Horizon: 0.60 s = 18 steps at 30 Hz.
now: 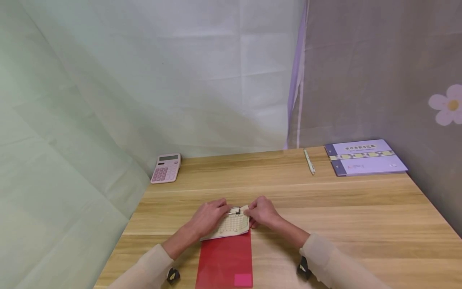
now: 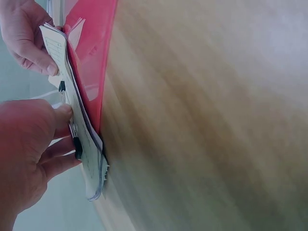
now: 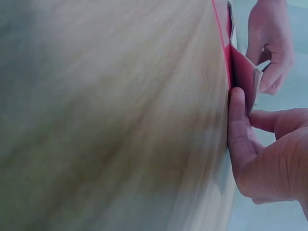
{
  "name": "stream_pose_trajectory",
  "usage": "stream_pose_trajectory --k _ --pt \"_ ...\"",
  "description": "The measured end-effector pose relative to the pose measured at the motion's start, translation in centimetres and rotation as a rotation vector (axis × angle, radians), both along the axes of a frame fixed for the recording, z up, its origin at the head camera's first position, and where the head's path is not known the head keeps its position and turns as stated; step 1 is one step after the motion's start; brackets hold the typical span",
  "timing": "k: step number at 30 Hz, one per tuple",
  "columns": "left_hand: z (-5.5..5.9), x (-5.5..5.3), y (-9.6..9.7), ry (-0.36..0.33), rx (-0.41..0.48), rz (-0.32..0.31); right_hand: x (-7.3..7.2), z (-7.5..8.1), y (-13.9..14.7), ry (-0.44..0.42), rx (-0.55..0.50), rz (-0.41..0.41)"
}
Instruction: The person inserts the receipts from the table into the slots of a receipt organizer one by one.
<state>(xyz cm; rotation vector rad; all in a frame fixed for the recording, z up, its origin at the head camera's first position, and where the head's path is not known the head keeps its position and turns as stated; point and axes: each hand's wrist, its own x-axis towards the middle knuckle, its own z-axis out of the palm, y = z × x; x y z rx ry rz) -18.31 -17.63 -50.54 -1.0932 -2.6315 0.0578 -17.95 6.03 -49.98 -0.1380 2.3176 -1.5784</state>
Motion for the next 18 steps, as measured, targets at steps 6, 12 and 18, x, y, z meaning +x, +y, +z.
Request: stream_pose_trajectory --k 6,12,18 --pt "-0.3 -0.2 -0.4 -0.061 0.064 0.031 -0.2 0.4 0.4 -0.003 0.014 0.043" --pt "-0.3 -0.4 -1.1 -0.186 0.129 0.073 -0.4 0.9 1.7 0.047 0.052 0.071" --pt "-0.3 -0.7 -2.2 -0.333 0.231 0.076 -0.5 1.4 4.2 0.102 0.057 0.078"
